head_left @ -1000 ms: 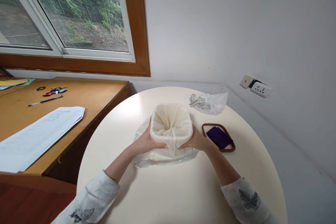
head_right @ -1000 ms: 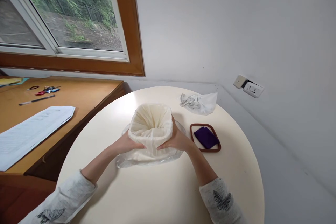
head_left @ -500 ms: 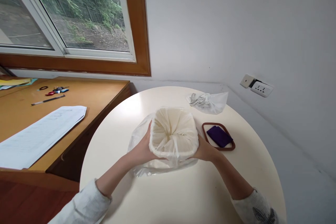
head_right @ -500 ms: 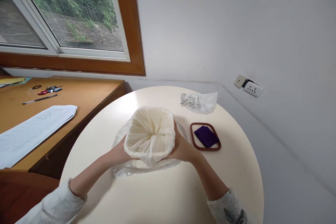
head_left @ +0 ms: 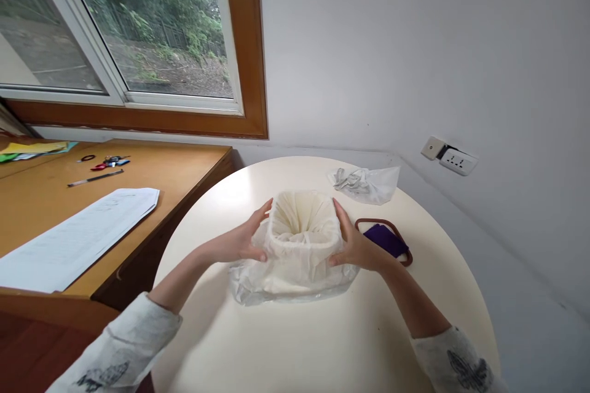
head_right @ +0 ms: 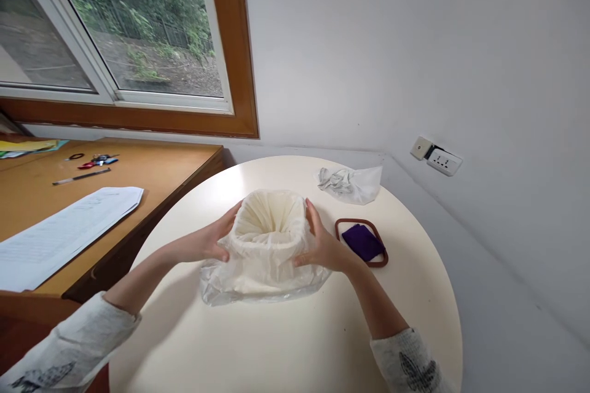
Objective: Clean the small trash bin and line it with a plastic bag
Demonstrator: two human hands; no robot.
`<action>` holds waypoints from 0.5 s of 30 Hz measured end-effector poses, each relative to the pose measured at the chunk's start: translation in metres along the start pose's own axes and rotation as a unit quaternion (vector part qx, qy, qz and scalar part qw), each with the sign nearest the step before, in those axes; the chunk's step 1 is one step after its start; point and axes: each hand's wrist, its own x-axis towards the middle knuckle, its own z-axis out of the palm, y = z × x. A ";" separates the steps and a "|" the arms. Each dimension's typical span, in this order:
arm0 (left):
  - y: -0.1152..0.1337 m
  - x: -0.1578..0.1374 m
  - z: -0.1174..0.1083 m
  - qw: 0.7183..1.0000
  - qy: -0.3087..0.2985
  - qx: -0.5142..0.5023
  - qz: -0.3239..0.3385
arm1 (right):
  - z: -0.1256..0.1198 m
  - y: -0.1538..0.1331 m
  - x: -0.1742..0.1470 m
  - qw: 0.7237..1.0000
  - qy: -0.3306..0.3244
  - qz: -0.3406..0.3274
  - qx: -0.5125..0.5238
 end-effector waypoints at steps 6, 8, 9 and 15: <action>0.032 0.017 -0.037 0.987 0.102 0.046 -0.112 | -0.045 -0.027 -0.004 0.996 0.060 0.002 -0.066; 0.047 0.033 -0.034 0.978 0.099 0.121 -0.140 | -0.043 -0.051 0.002 0.985 0.144 -0.034 -0.084; 0.054 0.042 -0.031 0.971 0.083 0.168 -0.148 | -0.037 -0.064 0.006 0.977 0.169 -0.065 -0.111; 0.070 0.089 -0.012 0.906 -0.024 0.375 -0.195 | 0.018 -0.113 0.018 0.939 -0.006 -0.116 -0.324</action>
